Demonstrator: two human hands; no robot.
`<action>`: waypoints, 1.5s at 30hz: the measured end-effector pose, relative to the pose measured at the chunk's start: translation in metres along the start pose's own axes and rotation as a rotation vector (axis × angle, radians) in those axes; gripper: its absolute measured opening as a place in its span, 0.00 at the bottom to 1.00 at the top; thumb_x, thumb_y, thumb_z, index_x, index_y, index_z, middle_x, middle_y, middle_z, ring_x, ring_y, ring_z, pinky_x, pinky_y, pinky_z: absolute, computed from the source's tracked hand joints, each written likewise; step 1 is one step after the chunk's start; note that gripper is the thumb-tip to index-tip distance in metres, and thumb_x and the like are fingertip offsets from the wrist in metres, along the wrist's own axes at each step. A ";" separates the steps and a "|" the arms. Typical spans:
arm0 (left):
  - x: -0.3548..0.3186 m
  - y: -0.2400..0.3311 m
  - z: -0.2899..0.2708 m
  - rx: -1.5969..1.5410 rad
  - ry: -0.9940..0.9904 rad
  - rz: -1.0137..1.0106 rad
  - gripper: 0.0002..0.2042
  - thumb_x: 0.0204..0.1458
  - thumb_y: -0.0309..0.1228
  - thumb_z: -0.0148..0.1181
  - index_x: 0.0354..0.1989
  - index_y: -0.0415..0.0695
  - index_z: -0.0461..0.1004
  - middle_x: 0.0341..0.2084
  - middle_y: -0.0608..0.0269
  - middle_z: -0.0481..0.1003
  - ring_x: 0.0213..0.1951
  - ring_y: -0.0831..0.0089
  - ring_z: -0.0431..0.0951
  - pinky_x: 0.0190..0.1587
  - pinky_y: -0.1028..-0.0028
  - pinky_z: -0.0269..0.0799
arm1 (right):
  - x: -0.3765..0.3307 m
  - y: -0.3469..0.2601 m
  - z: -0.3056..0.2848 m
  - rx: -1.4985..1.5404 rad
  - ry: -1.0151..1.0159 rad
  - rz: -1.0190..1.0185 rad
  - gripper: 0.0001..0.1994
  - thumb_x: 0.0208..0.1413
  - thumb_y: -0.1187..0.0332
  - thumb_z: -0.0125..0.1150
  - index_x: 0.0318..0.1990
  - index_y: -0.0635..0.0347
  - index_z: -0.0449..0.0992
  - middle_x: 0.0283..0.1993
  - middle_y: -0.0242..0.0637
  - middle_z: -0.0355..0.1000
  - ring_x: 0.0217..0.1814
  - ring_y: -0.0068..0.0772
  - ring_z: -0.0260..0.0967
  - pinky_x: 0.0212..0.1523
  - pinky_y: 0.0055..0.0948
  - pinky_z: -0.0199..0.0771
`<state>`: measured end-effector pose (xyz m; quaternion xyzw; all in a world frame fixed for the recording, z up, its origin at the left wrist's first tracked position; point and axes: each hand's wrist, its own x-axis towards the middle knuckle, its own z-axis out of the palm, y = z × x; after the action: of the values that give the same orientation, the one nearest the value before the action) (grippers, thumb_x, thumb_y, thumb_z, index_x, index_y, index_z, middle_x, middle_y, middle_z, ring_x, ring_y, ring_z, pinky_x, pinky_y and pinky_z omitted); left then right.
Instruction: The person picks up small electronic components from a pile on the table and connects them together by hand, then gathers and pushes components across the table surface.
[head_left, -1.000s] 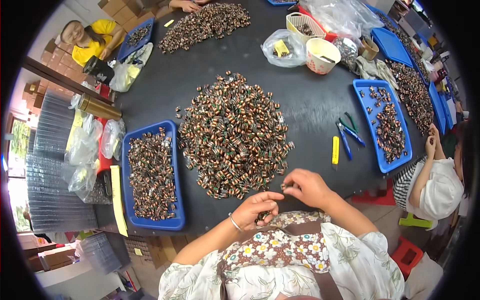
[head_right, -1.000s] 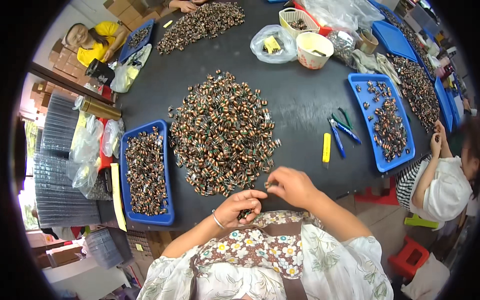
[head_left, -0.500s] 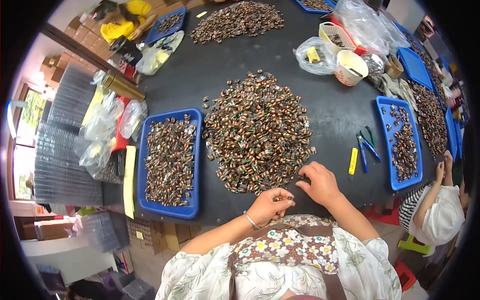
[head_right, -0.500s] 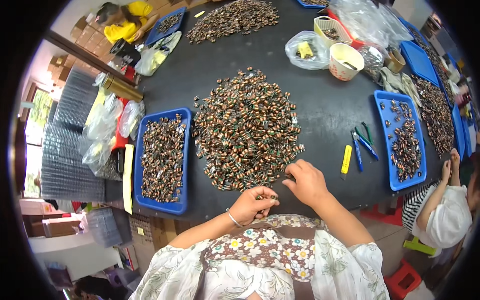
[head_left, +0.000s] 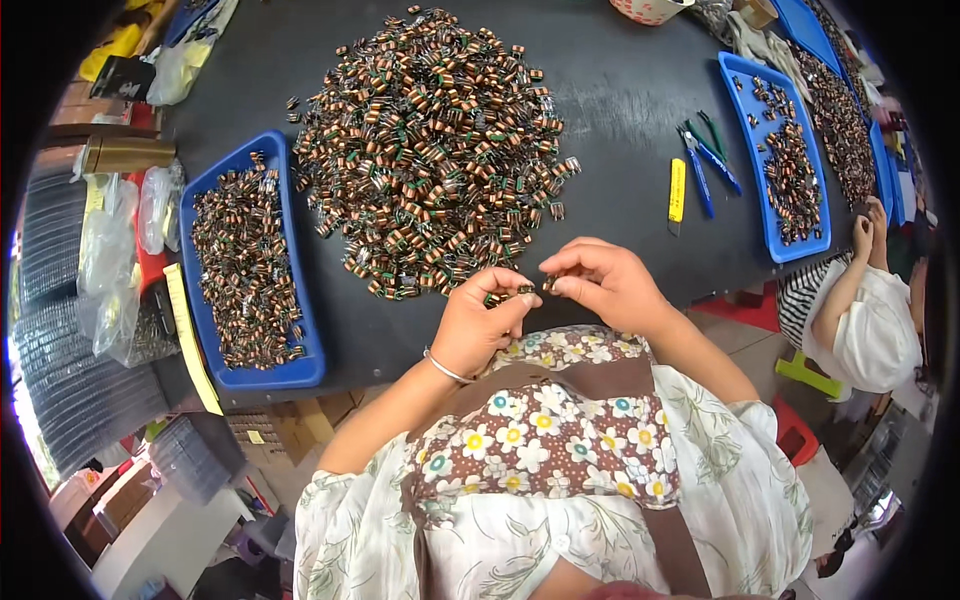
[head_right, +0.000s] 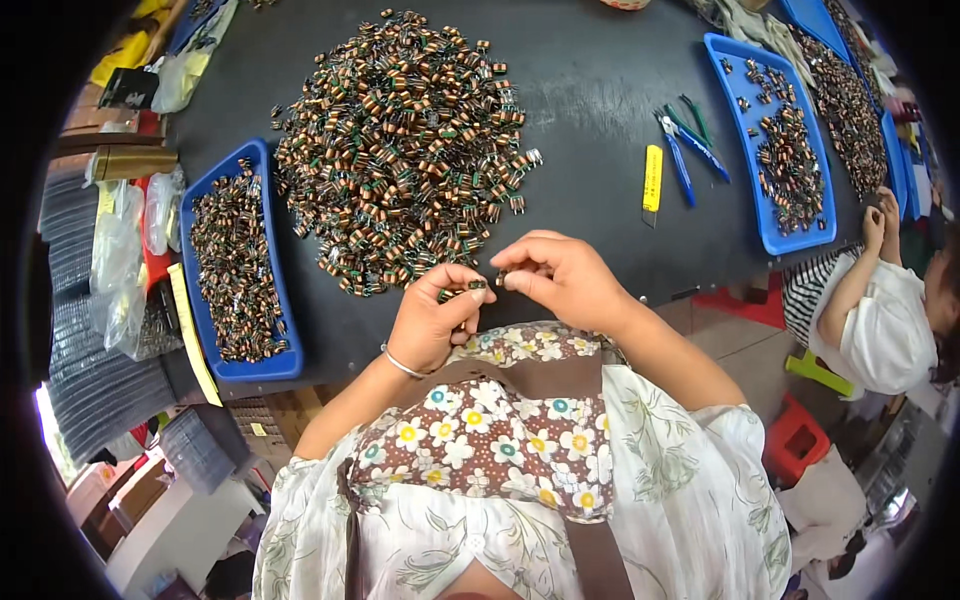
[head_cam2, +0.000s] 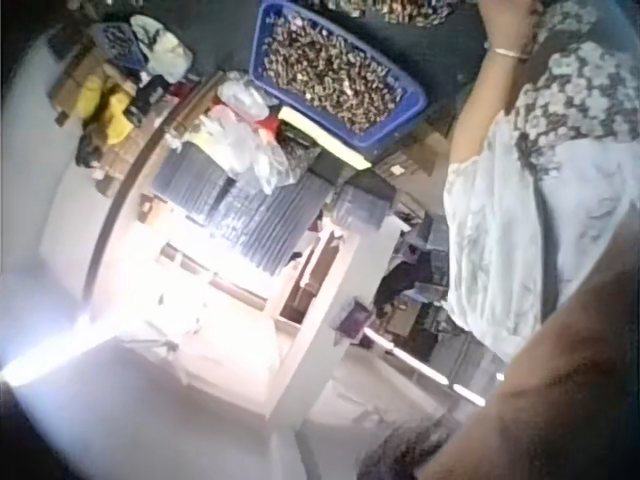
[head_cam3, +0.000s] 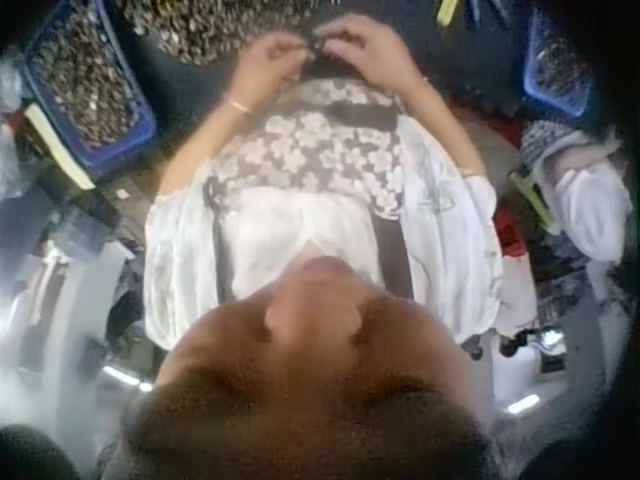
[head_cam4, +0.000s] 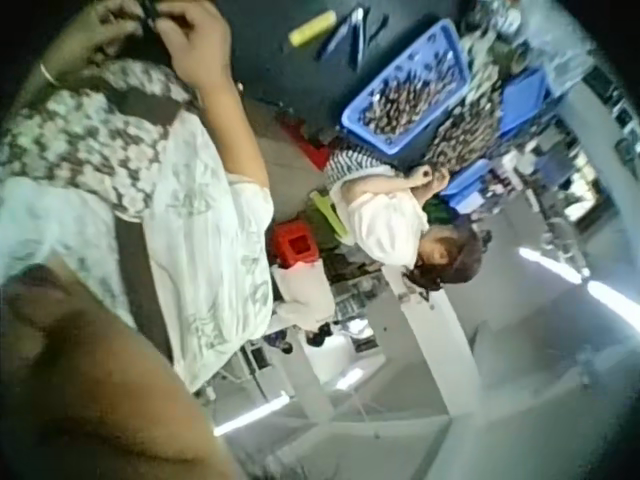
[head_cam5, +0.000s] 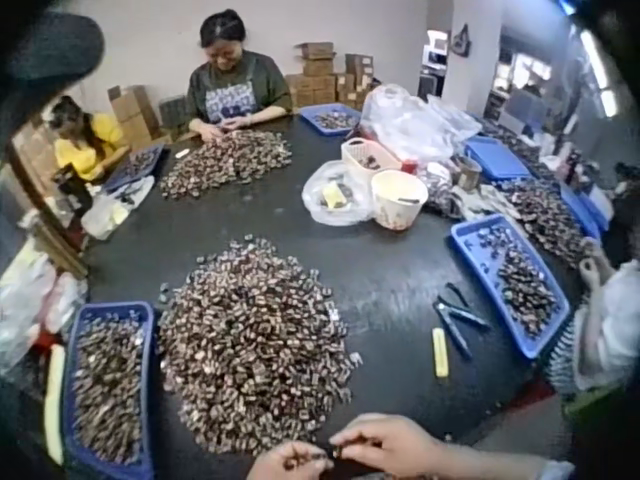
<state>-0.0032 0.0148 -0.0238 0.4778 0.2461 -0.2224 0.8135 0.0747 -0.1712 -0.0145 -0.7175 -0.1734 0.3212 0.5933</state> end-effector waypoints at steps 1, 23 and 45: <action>0.001 -0.002 0.000 0.009 -0.013 0.008 0.06 0.50 0.23 0.56 0.37 0.39 0.70 0.29 0.62 0.74 0.18 0.86 0.67 0.16 0.87 0.58 | -0.002 0.000 0.002 0.029 -0.023 -0.019 0.08 0.52 0.75 0.56 0.40 0.62 0.75 0.35 0.34 0.69 0.35 0.22 0.69 0.36 0.22 0.69; 0.004 -0.002 -0.003 0.032 -0.029 0.015 0.07 0.50 0.23 0.56 0.37 0.40 0.69 0.27 0.63 0.74 0.18 0.86 0.68 0.16 0.86 0.59 | 0.036 0.010 -0.017 -0.610 0.254 -0.365 0.07 0.44 0.76 0.62 0.33 0.60 0.76 0.35 0.35 0.73 0.36 0.33 0.70 0.36 0.26 0.70; 0.002 0.003 0.000 0.020 -0.002 0.007 0.06 0.52 0.19 0.53 0.37 0.41 0.66 0.27 0.56 0.74 0.17 0.83 0.66 0.15 0.85 0.53 | 0.046 0.011 -0.005 -0.734 0.273 -0.505 0.08 0.44 0.77 0.61 0.34 0.61 0.74 0.37 0.37 0.71 0.36 0.36 0.70 0.38 0.30 0.70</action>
<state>0.0001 0.0161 -0.0229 0.4865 0.2414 -0.2223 0.8097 0.1107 -0.1483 -0.0366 -0.8511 -0.3653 -0.0131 0.3769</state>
